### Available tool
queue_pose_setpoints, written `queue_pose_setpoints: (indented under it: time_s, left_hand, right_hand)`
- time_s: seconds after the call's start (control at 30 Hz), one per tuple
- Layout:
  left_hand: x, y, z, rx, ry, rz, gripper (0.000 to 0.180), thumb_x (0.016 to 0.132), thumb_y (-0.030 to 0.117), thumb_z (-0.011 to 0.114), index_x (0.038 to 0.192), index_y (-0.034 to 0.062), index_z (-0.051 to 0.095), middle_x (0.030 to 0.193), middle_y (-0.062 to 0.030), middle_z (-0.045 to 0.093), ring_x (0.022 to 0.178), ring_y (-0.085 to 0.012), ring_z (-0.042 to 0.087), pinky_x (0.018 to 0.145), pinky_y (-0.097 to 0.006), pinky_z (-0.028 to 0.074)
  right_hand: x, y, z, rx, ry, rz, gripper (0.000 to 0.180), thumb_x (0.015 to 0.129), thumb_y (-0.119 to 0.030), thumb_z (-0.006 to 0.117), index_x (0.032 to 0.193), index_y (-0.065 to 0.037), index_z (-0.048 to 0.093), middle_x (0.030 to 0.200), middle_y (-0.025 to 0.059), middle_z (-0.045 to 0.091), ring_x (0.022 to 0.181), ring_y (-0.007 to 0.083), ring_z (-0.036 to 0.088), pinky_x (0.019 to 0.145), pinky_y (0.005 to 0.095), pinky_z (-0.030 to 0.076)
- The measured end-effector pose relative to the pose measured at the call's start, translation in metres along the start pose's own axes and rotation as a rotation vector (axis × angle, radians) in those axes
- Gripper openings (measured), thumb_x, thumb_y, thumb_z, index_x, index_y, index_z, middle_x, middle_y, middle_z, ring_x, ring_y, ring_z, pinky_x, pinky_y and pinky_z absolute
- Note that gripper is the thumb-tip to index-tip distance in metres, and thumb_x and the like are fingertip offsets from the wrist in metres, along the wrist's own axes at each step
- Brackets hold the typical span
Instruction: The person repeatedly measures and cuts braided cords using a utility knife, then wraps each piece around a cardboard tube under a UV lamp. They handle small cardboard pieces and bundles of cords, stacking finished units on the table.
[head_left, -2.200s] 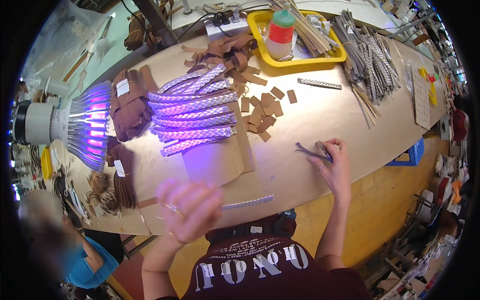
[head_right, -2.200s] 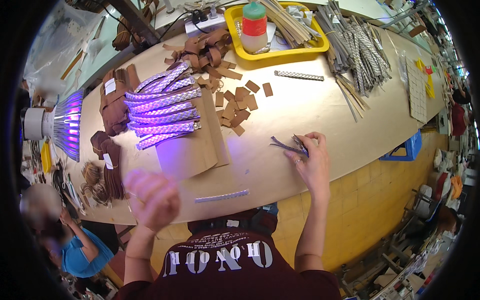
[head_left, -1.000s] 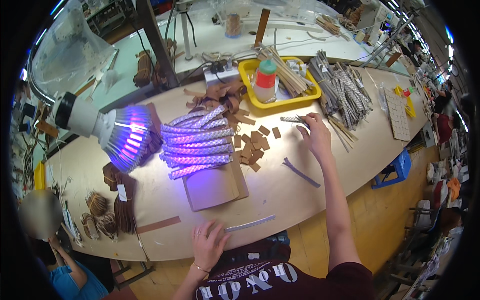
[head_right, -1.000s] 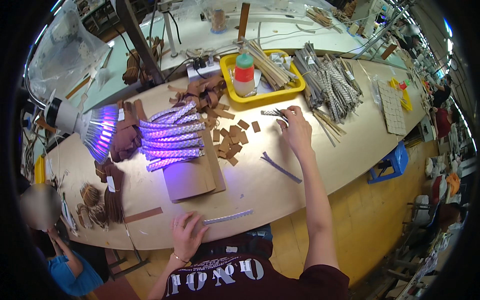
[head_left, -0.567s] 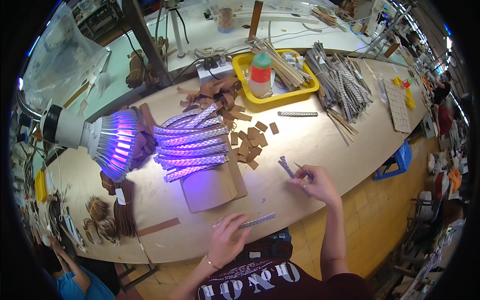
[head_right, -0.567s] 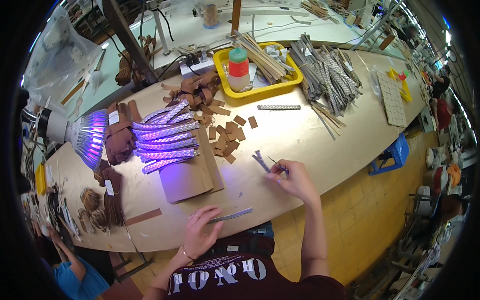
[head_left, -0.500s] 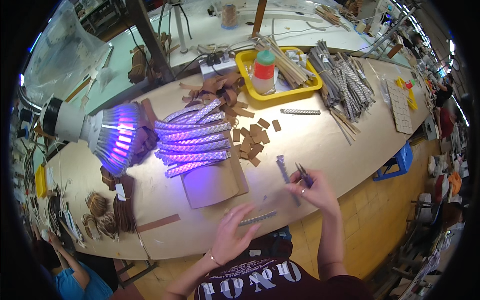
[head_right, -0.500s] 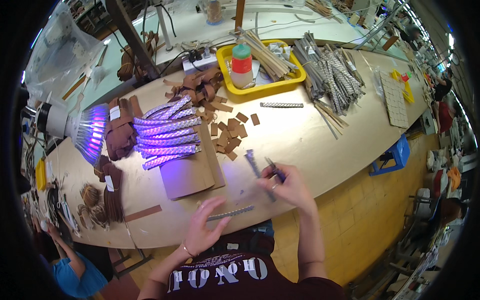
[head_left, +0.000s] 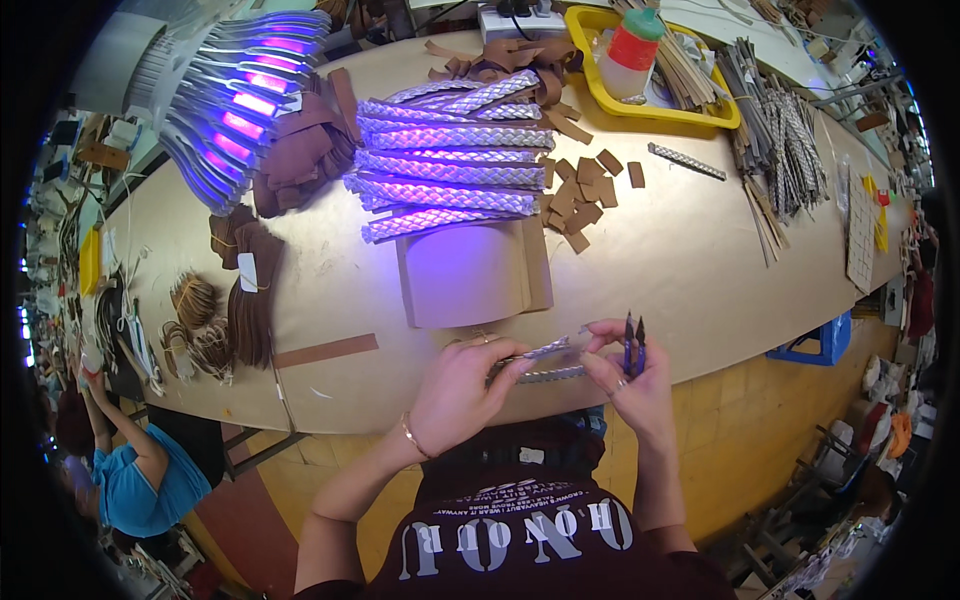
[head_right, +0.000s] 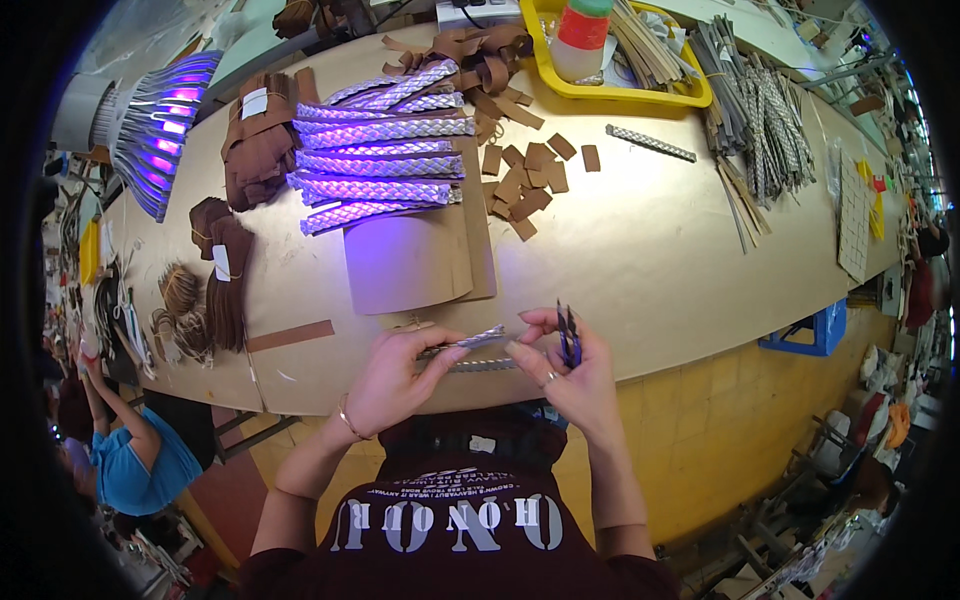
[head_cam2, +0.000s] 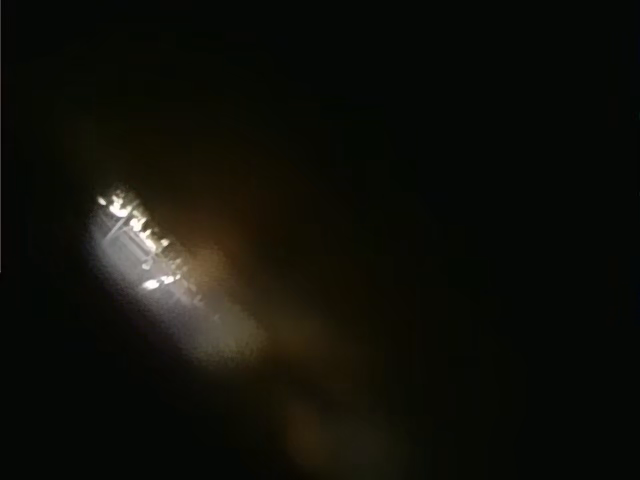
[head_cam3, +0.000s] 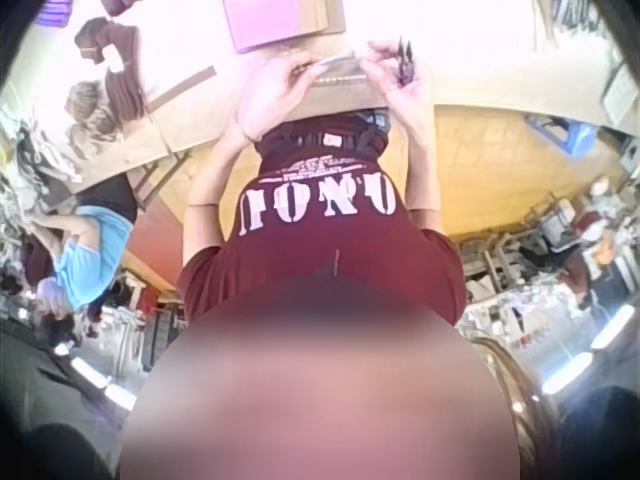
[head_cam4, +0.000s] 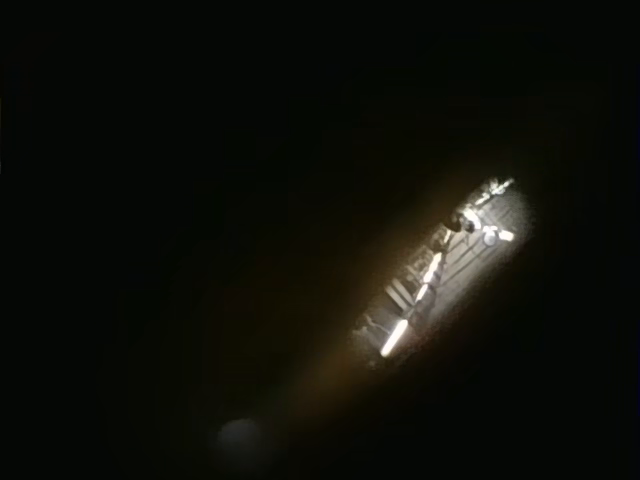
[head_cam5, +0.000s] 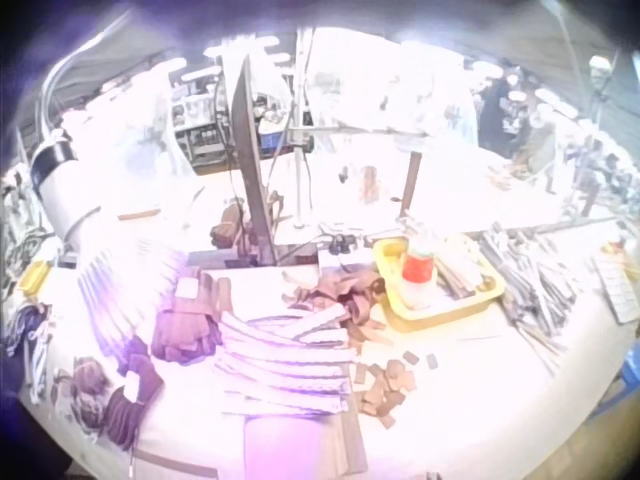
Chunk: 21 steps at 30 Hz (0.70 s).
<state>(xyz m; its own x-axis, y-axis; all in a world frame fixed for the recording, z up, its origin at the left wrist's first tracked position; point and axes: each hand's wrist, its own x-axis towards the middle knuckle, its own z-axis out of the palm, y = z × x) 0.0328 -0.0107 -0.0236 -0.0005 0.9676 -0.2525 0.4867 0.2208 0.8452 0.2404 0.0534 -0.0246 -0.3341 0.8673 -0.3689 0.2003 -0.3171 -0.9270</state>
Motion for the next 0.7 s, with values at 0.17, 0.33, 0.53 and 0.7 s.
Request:
queue_pose_setpoints:
  time_s: [0.17, 0.33, 0.53, 0.7]
  left_hand:
    - [0.012, -0.007, 0.017, 0.287, 0.063, 0.112, 0.018, 0.09, 0.021, 0.063, 0.097, 0.0054, 0.069, 0.084, -0.012, 0.067, 0.073, -0.031, 0.064, 0.066, -0.039, 0.05]
    - [0.012, -0.022, 0.029, 0.296, 0.147, 0.183, 0.018, 0.087, 0.019, 0.066, 0.099, 0.0057, 0.068, 0.091, -0.0102, 0.066, 0.075, -0.0301, 0.064, 0.069, -0.039, 0.051]
    - [-0.01, -0.025, 0.034, 0.52, 0.261, 0.236, 0.039, 0.085, 0.02, 0.069, 0.12, 0.0038, 0.062, 0.12, -0.015, 0.06, 0.105, -0.0327, 0.06, 0.09, -0.044, 0.046]
    - [-0.024, -0.021, 0.053, 0.543, 0.191, 0.254, 0.059, 0.084, 0.027, 0.07, 0.131, -0.002, 0.051, 0.139, -0.0184, 0.049, 0.132, -0.0334, 0.044, 0.11, -0.047, 0.031]
  right_hand:
    - [0.02, 0.007, 0.008, -0.263, -0.019, -0.008, 0.018, 0.084, -0.009, 0.074, 0.096, 0.002, 0.067, 0.073, 0.0006, 0.062, 0.06, 0.003, 0.051, 0.055, 0.0206, 0.042]
    - [0.028, 0.021, 0.014, -0.414, 0.006, -0.125, 0.018, 0.084, -0.012, 0.074, 0.09, 0.003, 0.066, 0.077, 0.0062, 0.064, 0.065, 0.0113, 0.055, 0.058, 0.0263, 0.044]
    - [0.03, 0.01, 0.016, -0.702, -0.018, -0.104, 0.023, 0.086, -0.022, 0.069, 0.086, 0.0, 0.065, 0.078, 0.0152, 0.06, 0.07, 0.0354, 0.059, 0.064, 0.043, 0.046]
    - [0.038, 0.002, 0.016, -0.775, -0.069, -0.078, 0.023, 0.085, -0.023, 0.068, 0.085, 0.001, 0.066, 0.076, 0.0161, 0.061, 0.069, 0.0354, 0.06, 0.063, 0.0435, 0.046]
